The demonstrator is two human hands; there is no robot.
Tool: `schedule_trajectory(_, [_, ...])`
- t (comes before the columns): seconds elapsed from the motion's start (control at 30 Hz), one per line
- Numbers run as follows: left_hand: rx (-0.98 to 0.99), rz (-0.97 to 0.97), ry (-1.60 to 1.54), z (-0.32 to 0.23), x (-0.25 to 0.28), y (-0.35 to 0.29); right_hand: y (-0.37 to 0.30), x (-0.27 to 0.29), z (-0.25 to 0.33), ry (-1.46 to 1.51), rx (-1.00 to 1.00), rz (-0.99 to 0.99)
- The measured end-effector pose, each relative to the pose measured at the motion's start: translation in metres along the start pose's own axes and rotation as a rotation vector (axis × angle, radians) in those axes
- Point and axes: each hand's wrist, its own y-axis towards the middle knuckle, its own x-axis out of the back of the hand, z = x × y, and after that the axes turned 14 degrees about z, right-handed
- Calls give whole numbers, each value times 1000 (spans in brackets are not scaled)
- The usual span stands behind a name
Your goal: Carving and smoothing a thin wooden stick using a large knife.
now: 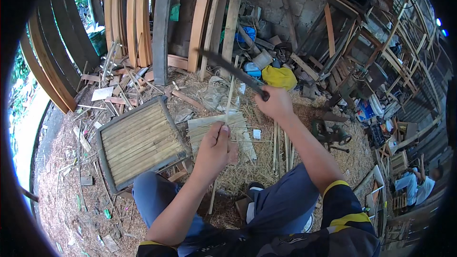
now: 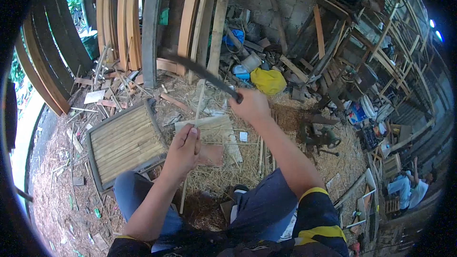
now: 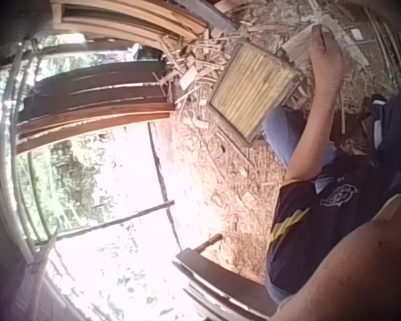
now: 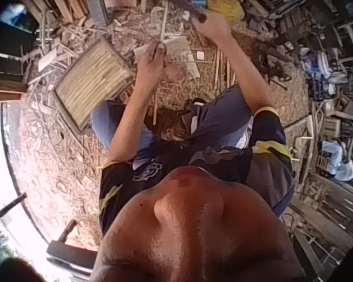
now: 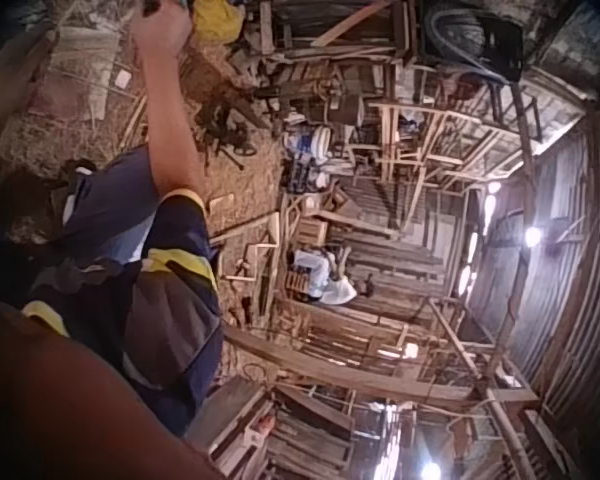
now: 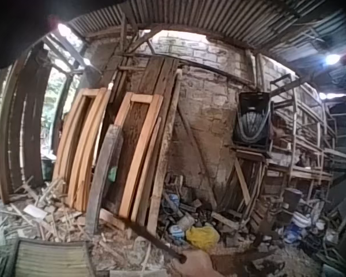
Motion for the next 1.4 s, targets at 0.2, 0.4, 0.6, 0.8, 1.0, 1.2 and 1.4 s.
schedule_trajectory(0.2, [-149, -36, 90, 16, 5, 4, -10, -1, -3, -145, 294, 126])
schedule_trajectory(0.4, [-46, -16, 71, 3, 2, -2, 0, -6, -11, -5, -18, 63])
schedule_trajectory(0.6, [-97, -46, 297, 10, 4, -3, 24, 4, -20, -6, -234, 23])
schedule_trajectory(0.8, [-58, -59, 283, 9, 10, -1, -6, -3, -15, -209, 235, 221])
schedule_trajectory(1.0, [-168, -101, 408, 10, 7, -1, -5, -7, -11, 9, -18, 72])
schedule_trajectory(1.2, [-151, -99, 325, 16, 10, 7, 6, 4, 0, -82, -49, 112])
schedule_trajectory(1.4, [-120, -134, 338, 12, 8, 6, -13, -10, 14, -113, 300, 193])
